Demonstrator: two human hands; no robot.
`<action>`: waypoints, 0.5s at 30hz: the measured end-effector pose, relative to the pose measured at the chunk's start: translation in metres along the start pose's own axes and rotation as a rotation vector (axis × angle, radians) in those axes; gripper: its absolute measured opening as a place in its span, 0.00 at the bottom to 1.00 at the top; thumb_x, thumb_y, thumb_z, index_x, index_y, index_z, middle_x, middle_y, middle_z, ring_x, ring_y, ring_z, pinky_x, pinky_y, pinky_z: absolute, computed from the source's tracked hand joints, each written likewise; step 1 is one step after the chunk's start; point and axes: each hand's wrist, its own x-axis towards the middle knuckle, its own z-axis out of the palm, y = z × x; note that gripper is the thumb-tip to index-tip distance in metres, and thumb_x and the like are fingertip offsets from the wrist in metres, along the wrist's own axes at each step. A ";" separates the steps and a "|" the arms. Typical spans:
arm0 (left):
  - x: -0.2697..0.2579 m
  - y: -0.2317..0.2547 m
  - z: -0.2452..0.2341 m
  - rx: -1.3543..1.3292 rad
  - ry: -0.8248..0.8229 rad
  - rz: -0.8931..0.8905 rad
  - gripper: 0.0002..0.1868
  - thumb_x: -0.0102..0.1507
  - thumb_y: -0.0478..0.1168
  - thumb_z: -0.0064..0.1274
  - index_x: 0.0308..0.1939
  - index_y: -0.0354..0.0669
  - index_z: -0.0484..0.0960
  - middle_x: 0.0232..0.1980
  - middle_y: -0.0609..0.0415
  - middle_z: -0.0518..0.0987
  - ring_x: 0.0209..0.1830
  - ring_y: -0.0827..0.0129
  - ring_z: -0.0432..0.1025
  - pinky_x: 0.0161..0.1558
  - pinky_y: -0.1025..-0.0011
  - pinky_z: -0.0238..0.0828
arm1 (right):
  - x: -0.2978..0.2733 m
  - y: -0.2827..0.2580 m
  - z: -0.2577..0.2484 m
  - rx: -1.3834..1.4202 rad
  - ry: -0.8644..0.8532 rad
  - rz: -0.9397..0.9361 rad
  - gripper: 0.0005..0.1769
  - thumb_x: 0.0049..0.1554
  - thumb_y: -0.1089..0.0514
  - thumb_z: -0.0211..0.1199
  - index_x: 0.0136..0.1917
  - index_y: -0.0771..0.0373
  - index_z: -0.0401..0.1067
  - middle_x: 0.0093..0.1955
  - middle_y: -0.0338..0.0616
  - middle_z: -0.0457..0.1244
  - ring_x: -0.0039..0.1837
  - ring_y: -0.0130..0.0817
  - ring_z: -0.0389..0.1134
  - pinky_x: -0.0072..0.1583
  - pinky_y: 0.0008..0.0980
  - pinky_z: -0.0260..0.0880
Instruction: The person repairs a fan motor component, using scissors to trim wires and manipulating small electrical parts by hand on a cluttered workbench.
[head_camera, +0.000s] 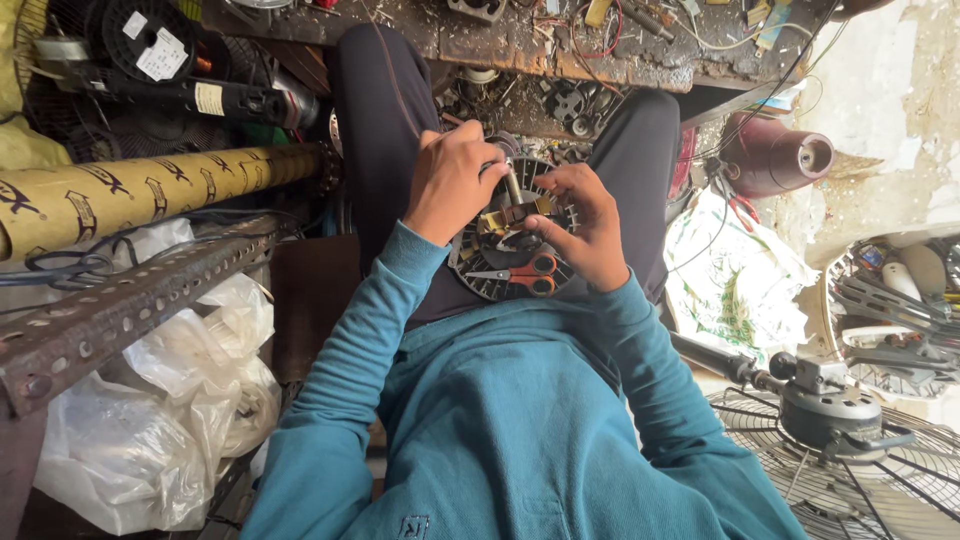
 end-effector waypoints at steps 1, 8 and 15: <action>-0.002 -0.003 0.000 0.042 0.005 -0.021 0.07 0.59 0.44 0.65 0.33 0.45 0.87 0.34 0.54 0.76 0.35 0.59 0.73 0.44 0.58 0.59 | 0.000 0.002 -0.002 0.001 -0.002 -0.001 0.24 0.52 0.59 0.77 0.59 0.65 0.73 0.57 0.38 0.61 0.57 0.28 0.61 0.59 0.28 0.62; -0.009 -0.004 -0.014 0.096 0.028 -0.079 0.08 0.59 0.45 0.65 0.30 0.47 0.88 0.31 0.54 0.75 0.33 0.59 0.72 0.43 0.58 0.58 | 0.012 0.015 -0.019 0.084 -0.205 0.066 0.24 0.61 0.43 0.63 0.57 0.67 0.74 0.60 0.39 0.61 0.60 0.28 0.62 0.62 0.28 0.61; -0.055 0.049 -0.049 0.226 0.245 0.081 0.08 0.62 0.41 0.62 0.30 0.45 0.83 0.29 0.54 0.70 0.34 0.59 0.70 0.66 0.53 0.59 | 0.019 0.034 -0.015 0.287 -0.303 0.297 0.43 0.71 0.32 0.33 0.52 0.71 0.74 0.57 0.43 0.62 0.58 0.32 0.65 0.62 0.32 0.64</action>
